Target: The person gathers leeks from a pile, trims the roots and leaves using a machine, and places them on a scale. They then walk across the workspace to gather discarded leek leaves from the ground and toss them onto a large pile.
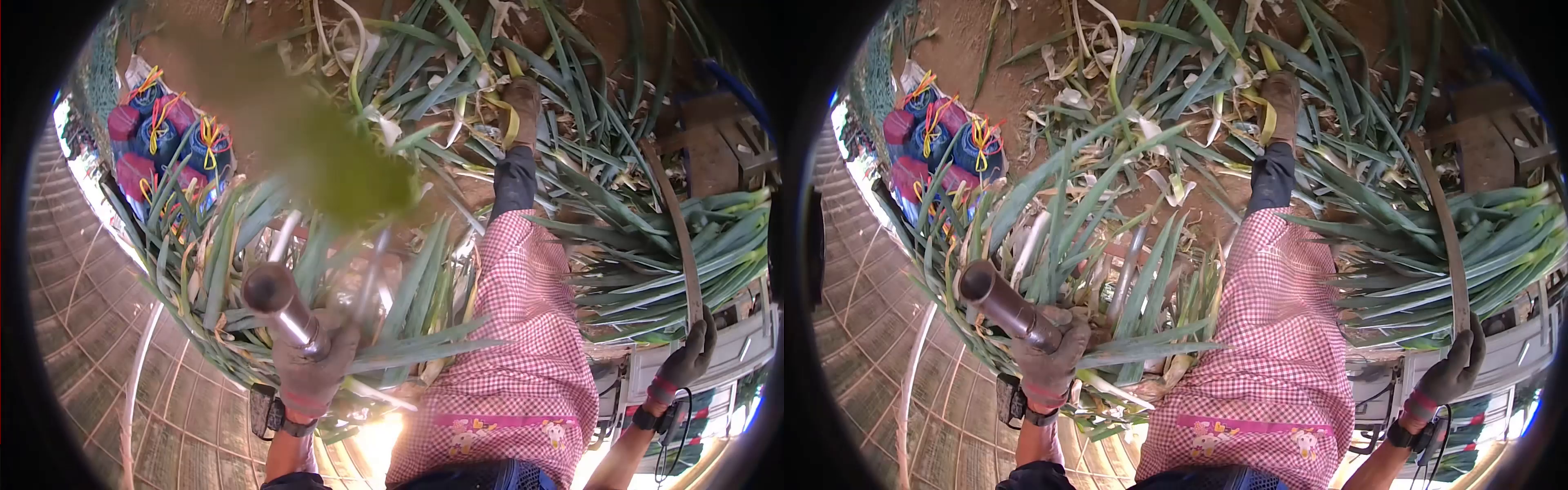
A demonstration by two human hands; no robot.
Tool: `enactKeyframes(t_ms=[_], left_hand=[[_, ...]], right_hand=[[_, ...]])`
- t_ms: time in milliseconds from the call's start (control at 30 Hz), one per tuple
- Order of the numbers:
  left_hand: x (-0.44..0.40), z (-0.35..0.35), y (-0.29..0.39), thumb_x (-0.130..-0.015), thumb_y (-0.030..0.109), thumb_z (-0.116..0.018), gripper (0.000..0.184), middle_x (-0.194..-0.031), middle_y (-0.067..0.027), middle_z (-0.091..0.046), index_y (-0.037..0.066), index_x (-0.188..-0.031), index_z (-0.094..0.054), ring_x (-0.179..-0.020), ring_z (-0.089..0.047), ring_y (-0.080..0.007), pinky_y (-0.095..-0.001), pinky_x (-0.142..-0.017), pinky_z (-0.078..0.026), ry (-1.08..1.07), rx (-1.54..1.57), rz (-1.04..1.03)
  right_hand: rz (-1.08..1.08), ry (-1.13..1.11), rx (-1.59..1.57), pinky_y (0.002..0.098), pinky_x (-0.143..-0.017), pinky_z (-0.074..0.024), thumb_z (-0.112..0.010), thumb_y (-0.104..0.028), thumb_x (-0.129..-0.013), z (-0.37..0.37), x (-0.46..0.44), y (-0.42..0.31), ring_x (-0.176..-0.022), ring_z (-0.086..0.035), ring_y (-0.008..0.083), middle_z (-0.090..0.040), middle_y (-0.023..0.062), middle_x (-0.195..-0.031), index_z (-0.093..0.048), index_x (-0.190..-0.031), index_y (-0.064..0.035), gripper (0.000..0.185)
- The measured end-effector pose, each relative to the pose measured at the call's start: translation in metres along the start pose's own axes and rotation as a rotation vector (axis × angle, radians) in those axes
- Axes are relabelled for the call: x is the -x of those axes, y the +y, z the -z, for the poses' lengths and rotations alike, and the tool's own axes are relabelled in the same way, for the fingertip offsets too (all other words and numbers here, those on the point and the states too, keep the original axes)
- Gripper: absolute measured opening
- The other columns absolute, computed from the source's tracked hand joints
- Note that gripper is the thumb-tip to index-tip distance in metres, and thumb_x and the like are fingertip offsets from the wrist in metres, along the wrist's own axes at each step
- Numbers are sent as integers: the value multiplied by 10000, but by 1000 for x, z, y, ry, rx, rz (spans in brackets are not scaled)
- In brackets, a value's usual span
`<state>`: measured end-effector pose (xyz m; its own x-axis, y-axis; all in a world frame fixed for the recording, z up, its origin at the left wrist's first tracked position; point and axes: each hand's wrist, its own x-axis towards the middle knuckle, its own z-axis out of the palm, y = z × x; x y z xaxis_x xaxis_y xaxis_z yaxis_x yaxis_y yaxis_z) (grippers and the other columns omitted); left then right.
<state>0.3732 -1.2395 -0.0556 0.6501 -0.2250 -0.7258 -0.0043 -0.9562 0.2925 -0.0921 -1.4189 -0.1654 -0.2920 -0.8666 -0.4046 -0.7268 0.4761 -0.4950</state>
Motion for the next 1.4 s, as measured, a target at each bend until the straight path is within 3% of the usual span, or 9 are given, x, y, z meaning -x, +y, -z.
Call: enactKeyframes(t_ms=[333, 500, 533, 633, 733, 867, 1067, 1167, 1400], left_hand=[[46, 30, -14, -790, 74, -770, 145, -769, -55, -606, 40, -820, -632, -648, -570, -206, -329, -621, -480, -82, -462, -104], [54, 31, -9, -789, 37, -743, 110, -773, -57, -623, 45, -824, -638, -659, -562, -184, -321, -616, -471, 52, -232, 321], [53, 32, -4, -795, 35, -731, 102, -765, -52, -615, 47, -816, -632, -658, -553, -178, -317, -618, -466, 114, -50, 600], [64, 59, -37, -794, 42, -694, 112, -752, -26, -572, 70, -790, -585, -667, -508, -166, -312, -623, -429, -147, -630, 451], [76, 63, -40, -786, 52, -692, 139, -766, -19, -559, 83, -795, -558, -677, -500, -165, -319, -625, -417, 31, -542, 850], [73, 71, -32, -792, 50, -694, 150, -769, -34, -558, 78, -805, -548, -659, -510, -157, -308, -594, -425, -184, -520, 442], [44, 46, -4, -775, -7, -654, 107, -707, -98, -566, 26, -764, -553, -524, -520, -146, -257, -452, -438, 131, 409, 769], [48, 63, -9, -743, -24, -653, 130, -604, -116, -544, 13, -685, -542, -424, -482, -169, -287, -392, -416, 191, 455, 1127], [42, 58, -11, -726, 1, -681, 100, -603, -134, -576, 3, -703, -584, -435, -532, -214, -324, -397, -448, 321, 327, 1164]], right_hand=[[-14, 10, 120, 337, -1003, -455, -495, -164, -1004, 1, 1, -4, -1132, -598, 213, -640, 130, -1241, -618, -1257, 42, 349], [-9, -9, 106, 348, -1025, -451, -500, -161, -1000, 5, -3, -3, -1157, -593, 235, -629, 142, -1259, -609, -1260, 55, 356], [-9, -13, 99, 351, -1029, -450, -500, -159, -999, 6, -3, -2, -1162, -592, 240, -627, 146, -1263, -607, -1260, 60, 357], [3, -42, 69, 363, -1037, -449, -491, -150, -999, 10, -7, 2, -1167, -590, 254, -619, 164, -1271, -601, -1258, 74, 360], [1, -38, 99, 378, -1034, -455, -481, -152, -1000, 11, -9, 4, -1167, -588, 265, -616, 182, -1266, -590, -1266, 83, 371], [0, -45, 124, 384, -1023, -467, -483, -153, -996, 25, -16, 18, -1162, -588, 272, -609, 186, -1268, -583, -1273, 91, 382], [11, -82, 130, 363, -1036, -450, -497, -174, -1012, 22, -13, 14, -1164, -580, 240, -610, 159, -1282, -608, -1259, 67, 362], [18, -35, 194, 363, -1016, -472, -499, -178, -1012, 18, -12, 9, -1154, -590, 239, -608, 158, -1285, -608, -1259, 67, 364], [8, -57, 155, 366, -1020, -478, -528, -187, -1003, 45, -21, 46, -1165, -590, 247, -607, 160, -1283, -595, -1267, 69, 374]])
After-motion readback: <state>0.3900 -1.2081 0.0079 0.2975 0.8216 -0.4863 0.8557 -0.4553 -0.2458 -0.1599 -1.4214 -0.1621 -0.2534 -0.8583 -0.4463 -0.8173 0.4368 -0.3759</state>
